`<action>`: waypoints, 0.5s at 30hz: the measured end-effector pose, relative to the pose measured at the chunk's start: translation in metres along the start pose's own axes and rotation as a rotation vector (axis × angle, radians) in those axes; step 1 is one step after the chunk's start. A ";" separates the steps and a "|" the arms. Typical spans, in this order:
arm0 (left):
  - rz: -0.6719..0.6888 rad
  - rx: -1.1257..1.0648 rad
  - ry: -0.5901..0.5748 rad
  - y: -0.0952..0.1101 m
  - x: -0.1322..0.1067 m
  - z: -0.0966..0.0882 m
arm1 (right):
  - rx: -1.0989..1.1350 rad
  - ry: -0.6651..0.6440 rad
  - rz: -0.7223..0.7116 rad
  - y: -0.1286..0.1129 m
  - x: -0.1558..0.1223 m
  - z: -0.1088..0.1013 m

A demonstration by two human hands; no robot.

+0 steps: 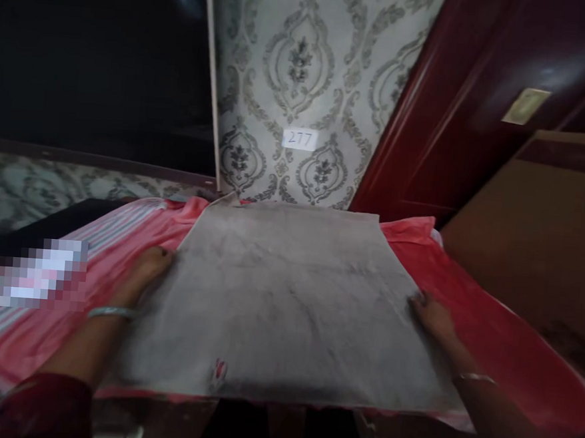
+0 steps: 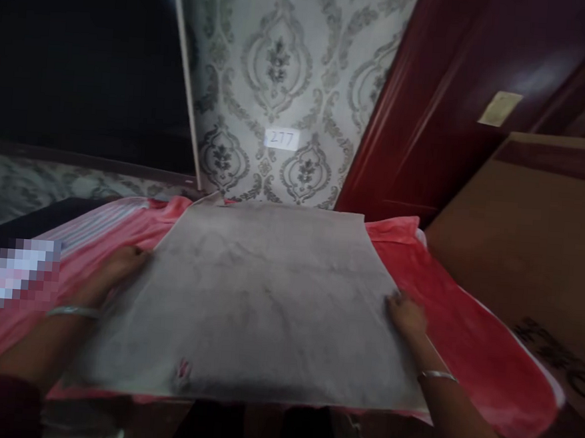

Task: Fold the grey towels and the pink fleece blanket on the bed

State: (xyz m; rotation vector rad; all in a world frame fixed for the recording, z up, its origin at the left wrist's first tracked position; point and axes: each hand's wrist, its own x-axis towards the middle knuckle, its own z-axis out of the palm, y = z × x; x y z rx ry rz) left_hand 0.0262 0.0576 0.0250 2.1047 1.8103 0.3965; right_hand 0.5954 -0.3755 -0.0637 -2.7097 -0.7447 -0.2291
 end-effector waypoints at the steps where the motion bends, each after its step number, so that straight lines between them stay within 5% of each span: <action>1: -0.024 0.041 -0.010 0.004 0.006 0.000 | -0.009 0.004 0.039 -0.006 0.004 -0.001; 5: -0.080 0.215 -0.001 0.023 0.013 0.006 | -0.021 0.029 0.170 -0.022 0.025 -0.004; 9: -0.125 0.241 0.033 0.039 0.010 0.014 | 0.023 -0.087 0.288 -0.032 0.055 -0.010; 15: -0.189 0.272 0.155 0.039 0.015 0.020 | 0.028 -0.136 0.315 -0.039 0.088 -0.004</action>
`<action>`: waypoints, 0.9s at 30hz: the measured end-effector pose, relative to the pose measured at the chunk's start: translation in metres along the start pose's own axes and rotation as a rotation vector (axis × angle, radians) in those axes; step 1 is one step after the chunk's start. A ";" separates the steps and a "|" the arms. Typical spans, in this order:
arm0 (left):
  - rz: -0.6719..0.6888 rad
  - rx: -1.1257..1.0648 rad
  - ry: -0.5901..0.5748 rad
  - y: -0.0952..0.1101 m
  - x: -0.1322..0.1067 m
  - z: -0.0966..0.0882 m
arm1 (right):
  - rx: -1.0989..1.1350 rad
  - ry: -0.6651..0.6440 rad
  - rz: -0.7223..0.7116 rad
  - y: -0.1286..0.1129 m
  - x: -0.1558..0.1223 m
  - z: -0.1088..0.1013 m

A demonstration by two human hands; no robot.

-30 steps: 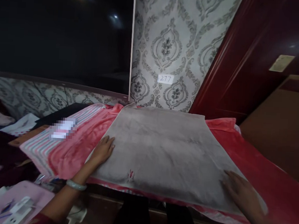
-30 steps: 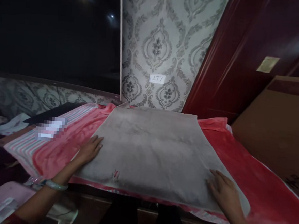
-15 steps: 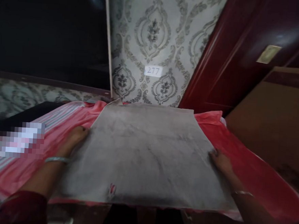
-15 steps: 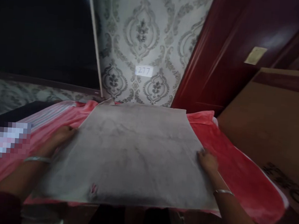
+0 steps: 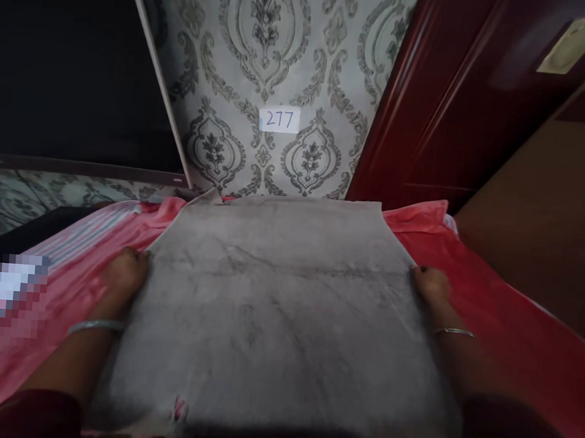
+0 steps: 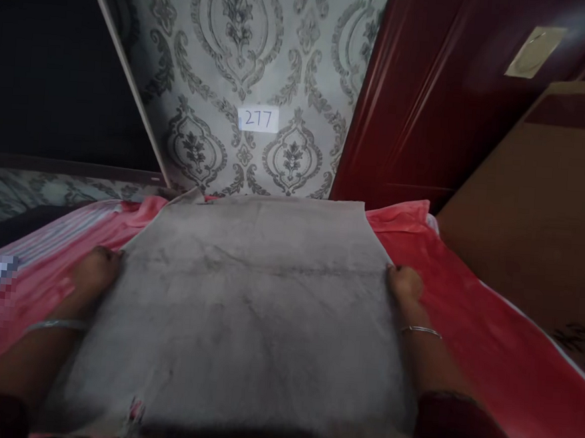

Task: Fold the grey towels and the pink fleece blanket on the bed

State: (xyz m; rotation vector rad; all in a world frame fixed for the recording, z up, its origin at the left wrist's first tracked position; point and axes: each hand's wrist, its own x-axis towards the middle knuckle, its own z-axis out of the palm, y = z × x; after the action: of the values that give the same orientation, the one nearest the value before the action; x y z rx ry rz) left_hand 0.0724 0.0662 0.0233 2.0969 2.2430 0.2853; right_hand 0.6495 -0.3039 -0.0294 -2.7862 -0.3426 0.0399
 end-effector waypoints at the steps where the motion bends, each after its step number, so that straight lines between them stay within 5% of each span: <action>1: -0.025 0.011 0.019 -0.001 0.001 0.002 | 0.001 0.004 0.009 0.000 0.001 0.002; 9: -0.019 0.010 0.072 -0.010 0.005 0.013 | 0.038 0.087 0.040 0.015 -0.013 0.012; 11: 0.073 -0.016 0.139 -0.007 0.003 0.012 | 0.037 0.104 0.006 0.012 -0.016 0.008; 14: 0.446 -0.029 0.196 0.017 -0.002 0.016 | 0.001 0.221 -0.231 -0.009 -0.023 0.006; 18: 0.793 0.011 -0.018 0.071 -0.006 0.036 | -0.060 0.258 -0.713 -0.060 -0.028 0.023; 22: 0.793 0.064 -0.138 0.099 0.000 0.059 | -0.166 0.015 -0.805 -0.083 -0.018 0.056; 27: 0.682 0.101 -0.119 0.086 0.029 0.068 | -0.155 -0.087 -0.732 -0.068 0.000 0.077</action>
State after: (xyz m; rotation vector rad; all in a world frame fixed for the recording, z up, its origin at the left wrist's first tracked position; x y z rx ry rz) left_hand 0.1663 0.1064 -0.0263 2.7823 1.4366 0.0653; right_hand 0.6285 -0.2170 -0.0797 -2.6279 -1.4048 -0.0411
